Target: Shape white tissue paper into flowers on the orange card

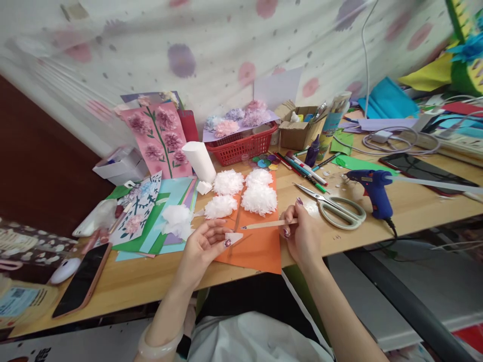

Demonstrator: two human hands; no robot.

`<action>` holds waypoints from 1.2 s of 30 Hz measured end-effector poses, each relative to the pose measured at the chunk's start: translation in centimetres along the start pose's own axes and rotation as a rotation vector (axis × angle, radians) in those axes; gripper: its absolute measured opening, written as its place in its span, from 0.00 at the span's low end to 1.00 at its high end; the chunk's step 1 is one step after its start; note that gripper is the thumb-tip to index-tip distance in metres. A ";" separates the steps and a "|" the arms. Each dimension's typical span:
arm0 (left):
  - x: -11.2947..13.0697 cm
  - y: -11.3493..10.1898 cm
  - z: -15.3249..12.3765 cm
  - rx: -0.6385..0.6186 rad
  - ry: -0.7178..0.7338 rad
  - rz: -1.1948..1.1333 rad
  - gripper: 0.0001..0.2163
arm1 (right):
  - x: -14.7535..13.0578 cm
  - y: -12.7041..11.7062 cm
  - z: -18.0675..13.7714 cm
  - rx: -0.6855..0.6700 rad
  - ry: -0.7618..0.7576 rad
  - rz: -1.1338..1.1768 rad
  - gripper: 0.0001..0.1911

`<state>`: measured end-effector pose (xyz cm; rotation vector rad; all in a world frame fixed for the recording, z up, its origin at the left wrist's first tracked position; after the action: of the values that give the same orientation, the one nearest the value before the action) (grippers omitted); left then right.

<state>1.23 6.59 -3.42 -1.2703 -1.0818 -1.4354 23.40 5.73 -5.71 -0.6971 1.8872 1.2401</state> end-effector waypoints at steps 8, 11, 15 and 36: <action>0.2 1.3 0.3 -0.031 -0.004 0.054 0.19 | 0.2 0.4 -0.1 -0.094 0.026 -0.092 0.31; 0.3 1.5 0.3 -0.041 -0.006 0.090 0.19 | 0.2 0.5 -0.2 -0.108 0.026 -0.113 0.32; 0.3 1.4 0.1 -0.056 -0.011 0.063 0.17 | 0.3 0.3 -0.2 -0.103 0.031 -0.113 0.32; 0.9 -3.2 -0.2 0.188 0.014 0.014 0.17 | -0.3 1.3 1.4 -0.004 -0.125 -0.320 0.29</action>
<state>-2.03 6.95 -2.71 -1.1306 -1.1672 -1.2973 23.00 7.53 -5.09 -0.8650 1.5990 1.0574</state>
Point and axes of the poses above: each hand's wrist, its own z-axis towards the middle knuckle, its own y-axis out of the palm, x = y × z, the point moved 3 cm from there along z, towards the middle knuckle, and after that the axes turned 8 degrees about y, right-handed, at the moved point
